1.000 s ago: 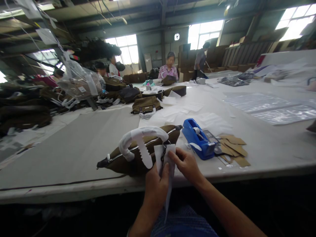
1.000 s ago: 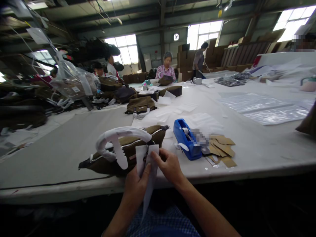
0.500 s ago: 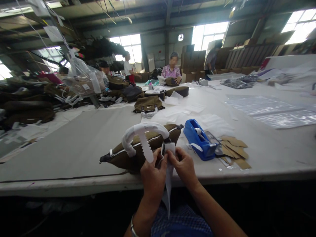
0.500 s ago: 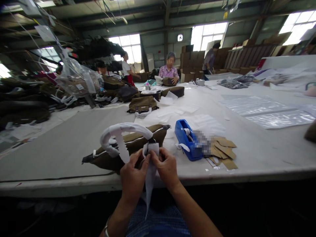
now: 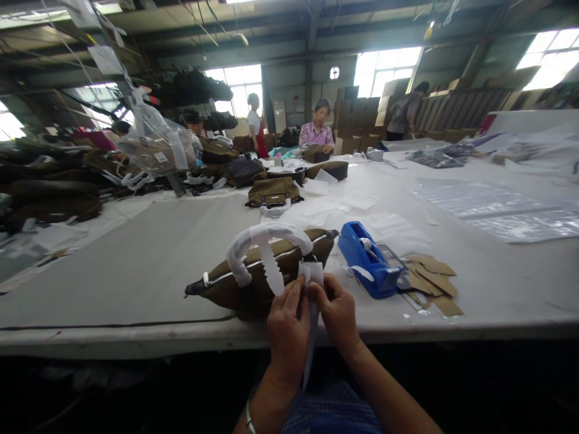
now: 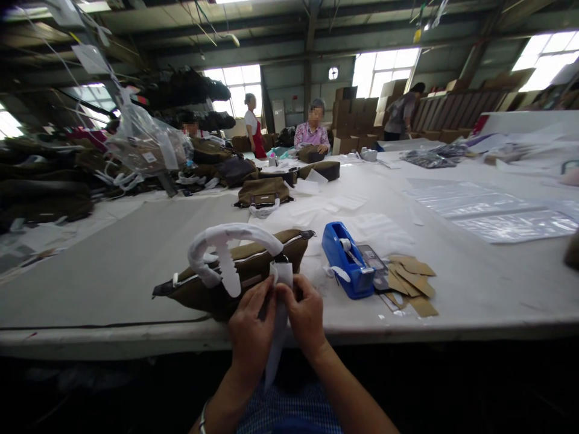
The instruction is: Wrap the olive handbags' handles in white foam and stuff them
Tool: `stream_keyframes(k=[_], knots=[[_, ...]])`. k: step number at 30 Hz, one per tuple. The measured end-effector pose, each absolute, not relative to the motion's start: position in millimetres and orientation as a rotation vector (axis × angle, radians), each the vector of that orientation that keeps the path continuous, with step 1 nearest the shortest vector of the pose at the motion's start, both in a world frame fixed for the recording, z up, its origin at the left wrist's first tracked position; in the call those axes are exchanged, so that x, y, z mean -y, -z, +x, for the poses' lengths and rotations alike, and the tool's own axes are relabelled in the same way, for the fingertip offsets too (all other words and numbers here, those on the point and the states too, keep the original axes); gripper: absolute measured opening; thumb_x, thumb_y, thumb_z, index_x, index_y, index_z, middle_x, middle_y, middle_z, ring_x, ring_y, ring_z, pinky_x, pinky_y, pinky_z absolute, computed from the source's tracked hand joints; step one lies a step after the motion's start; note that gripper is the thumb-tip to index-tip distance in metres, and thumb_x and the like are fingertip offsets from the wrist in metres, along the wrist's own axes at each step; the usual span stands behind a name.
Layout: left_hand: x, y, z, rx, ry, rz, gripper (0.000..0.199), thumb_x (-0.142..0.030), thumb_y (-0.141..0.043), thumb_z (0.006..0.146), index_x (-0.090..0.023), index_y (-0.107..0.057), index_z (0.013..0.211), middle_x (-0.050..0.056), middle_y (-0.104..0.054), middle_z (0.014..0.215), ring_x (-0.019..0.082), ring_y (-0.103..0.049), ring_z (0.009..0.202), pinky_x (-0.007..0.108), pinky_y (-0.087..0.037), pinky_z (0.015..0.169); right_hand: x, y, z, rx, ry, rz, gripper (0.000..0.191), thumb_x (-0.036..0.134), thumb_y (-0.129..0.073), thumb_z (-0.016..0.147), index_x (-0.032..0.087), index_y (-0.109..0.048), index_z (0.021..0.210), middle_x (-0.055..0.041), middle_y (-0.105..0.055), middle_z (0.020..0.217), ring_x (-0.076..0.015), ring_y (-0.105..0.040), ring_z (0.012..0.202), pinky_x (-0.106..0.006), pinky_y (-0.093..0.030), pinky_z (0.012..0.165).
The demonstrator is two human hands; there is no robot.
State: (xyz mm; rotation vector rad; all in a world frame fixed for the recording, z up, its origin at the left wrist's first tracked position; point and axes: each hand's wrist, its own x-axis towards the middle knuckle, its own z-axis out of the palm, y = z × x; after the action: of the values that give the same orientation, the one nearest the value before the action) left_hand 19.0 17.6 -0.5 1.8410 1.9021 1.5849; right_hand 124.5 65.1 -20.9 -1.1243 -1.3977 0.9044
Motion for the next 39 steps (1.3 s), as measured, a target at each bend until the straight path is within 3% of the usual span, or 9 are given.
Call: stream_keyframes(k=[8, 11, 14, 17, 24, 33, 37, 39], knots=[[-12, 2, 19, -1.748, -1.646, 1.731, 0.036, -0.021, -0.054, 0.099, -0.019, -0.063, 0.133, 0.011, -0.073, 0.128, 0.025, -0.068, 0.121, 0.037, -0.052, 0.105, -71, 16, 126, 1.391, -1.007, -1.146, 0.037, 0.054, -0.070, 0.085, 0.018, -0.068, 0.089, 0.0007, -0.057, 0.070, -0.0141, -0.046, 0.062, -0.027, -0.038, 0.058], [-9, -3, 10, -1.599, -1.580, 1.504, 0.037, -0.028, -0.054, 0.100, -0.022, -0.058, 0.136, 0.008, -0.076, 0.118, 0.023, -0.071, 0.114, 0.035, -0.055, 0.100, -75, 14, 125, 1.318, -1.088, -1.104, 0.037, 0.055, -0.070, 0.085, 0.017, -0.067, 0.085, -0.0009, -0.060, 0.071, -0.0150, -0.049, 0.063, -0.027, -0.041, 0.059], [-10, -9, -1, -1.607, -1.542, 1.285, 0.035, -0.041, -0.058, 0.097, -0.020, -0.065, 0.124, 0.009, -0.078, 0.111, 0.024, -0.075, 0.097, 0.035, -0.060, 0.087, -75, 15, 124, 1.190, -1.285, -0.997, 0.038, 0.055, -0.073, 0.083, 0.018, -0.067, 0.086, -0.0018, -0.063, 0.073, -0.0172, -0.055, 0.067, -0.028, -0.045, 0.060], [-15, -16, -7, -1.612, -1.437, 1.293, 0.034, -0.045, -0.063, 0.093, -0.018, -0.072, 0.112, 0.011, -0.077, 0.114, 0.028, -0.074, 0.103, 0.038, -0.057, 0.092, -72, 18, 121, 1.068, -1.438, -0.899, 0.037, 0.054, -0.075, 0.082, 0.018, -0.067, 0.090, -0.0024, -0.066, 0.078, -0.0186, -0.059, 0.070, -0.029, -0.049, 0.064], [-19, -30, -6, -1.200, -1.289, 0.993, 0.045, -0.045, -0.075, 0.083, -0.014, -0.071, 0.116, 0.014, -0.076, 0.116, 0.030, -0.072, 0.107, 0.038, -0.056, 0.092, -61, 20, 114, 0.999, -1.464, -0.855, 0.035, 0.053, -0.072, 0.086, 0.020, -0.066, 0.097, -0.0034, -0.070, 0.088, -0.0194, -0.063, 0.077, -0.030, -0.053, 0.072], [-12, -20, 3, -1.233, -1.394, 0.925, 0.046, -0.042, -0.079, 0.080, -0.016, -0.069, 0.117, 0.013, -0.075, 0.119, 0.031, -0.070, 0.111, 0.040, -0.054, 0.098, -59, 12, 125, 1.304, -1.199, -0.943, 0.035, 0.054, -0.068, 0.088, 0.019, -0.068, 0.084, -0.0025, -0.064, 0.077, -0.0177, -0.057, 0.073, -0.028, -0.047, 0.068], [-16, -13, -1, -1.245, -1.386, 1.008, 0.047, -0.040, -0.076, 0.082, -0.017, -0.068, 0.122, 0.013, -0.074, 0.121, 0.031, -0.069, 0.115, 0.040, -0.053, 0.101, -68, 7, 132, 1.267, -1.248, -0.944, 0.045, 0.059, -0.061, 0.091, 0.019, -0.060, 0.069, 0.0026, -0.046, 0.059, -0.0123, -0.041, 0.055, -0.026, -0.035, 0.052], [-17, -9, -2, -1.255, -1.392, 1.072, 0.048, -0.038, -0.075, 0.084, -0.017, -0.066, 0.126, 0.013, -0.072, 0.127, 0.031, -0.067, 0.120, 0.041, -0.051, 0.104, -70, 5, 130, 1.236, -1.275, -0.982, 0.043, 0.059, -0.065, 0.088, 0.019, -0.061, 0.072, 0.0030, -0.045, 0.060, -0.0119, -0.038, 0.055, -0.026, -0.031, 0.050]])
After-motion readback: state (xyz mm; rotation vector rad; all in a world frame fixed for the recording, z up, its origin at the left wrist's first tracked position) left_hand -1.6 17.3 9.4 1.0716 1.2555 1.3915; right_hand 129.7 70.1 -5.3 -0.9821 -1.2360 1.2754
